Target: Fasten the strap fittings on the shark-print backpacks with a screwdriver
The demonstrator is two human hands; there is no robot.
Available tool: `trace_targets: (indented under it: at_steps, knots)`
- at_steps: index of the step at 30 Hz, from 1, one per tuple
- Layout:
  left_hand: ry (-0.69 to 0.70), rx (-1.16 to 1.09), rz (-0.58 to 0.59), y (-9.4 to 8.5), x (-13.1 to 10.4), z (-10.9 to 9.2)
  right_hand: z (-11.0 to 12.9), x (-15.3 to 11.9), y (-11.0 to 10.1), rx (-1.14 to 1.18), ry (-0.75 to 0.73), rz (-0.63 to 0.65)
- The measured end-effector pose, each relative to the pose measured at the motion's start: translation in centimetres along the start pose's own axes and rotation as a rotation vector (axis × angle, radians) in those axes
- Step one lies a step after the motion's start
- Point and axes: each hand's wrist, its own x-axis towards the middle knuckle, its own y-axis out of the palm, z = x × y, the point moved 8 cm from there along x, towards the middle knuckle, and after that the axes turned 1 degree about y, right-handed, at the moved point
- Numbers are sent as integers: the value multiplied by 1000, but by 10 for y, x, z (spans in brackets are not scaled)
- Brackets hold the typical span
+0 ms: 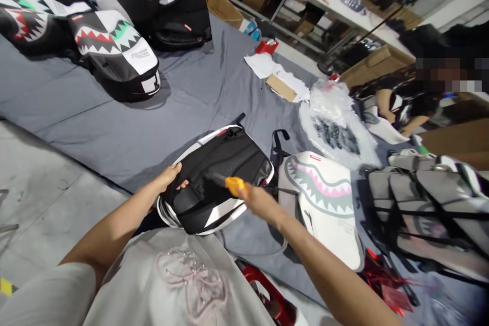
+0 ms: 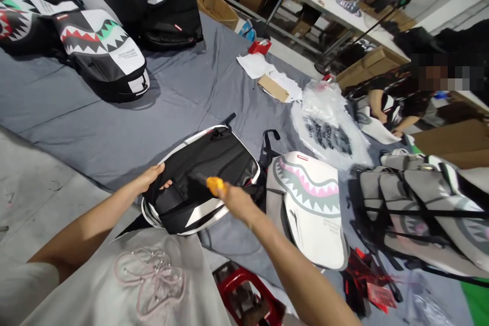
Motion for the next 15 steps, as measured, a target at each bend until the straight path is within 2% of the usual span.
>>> trace_targets:
  at_steps: [1, 4, 5, 7, 9, 11, 13, 15]
  knots:
    - [-22, 10, -5, 0, 3, 2, 8, -3, 3, 23, -11, 20]
    - [-55, 66, -14, -1, 9, 2, 10, -12, -3, 16, 122, -68]
    - [-56, 95, -18, -1, 9, 1, 13, -13, -3, 25, 118, -55]
    - [-35, 172, -43, -1, 7, -1, 25, -15, 2, 89, -4, 39]
    - [10, 250, -93, 3, 1, -4, 26, -18, -3, 123, -9, 6]
    - [132, 402, -176, 11, -11, -9, 18, -22, -12, 107, 67, -87]
    - [325, 738, -278, 27, -26, -17, 17, -27, -7, 116, 22, -14]
    - [511, 1151, -352, 51, -40, -22, 13, -34, -4, 115, -3, 48]
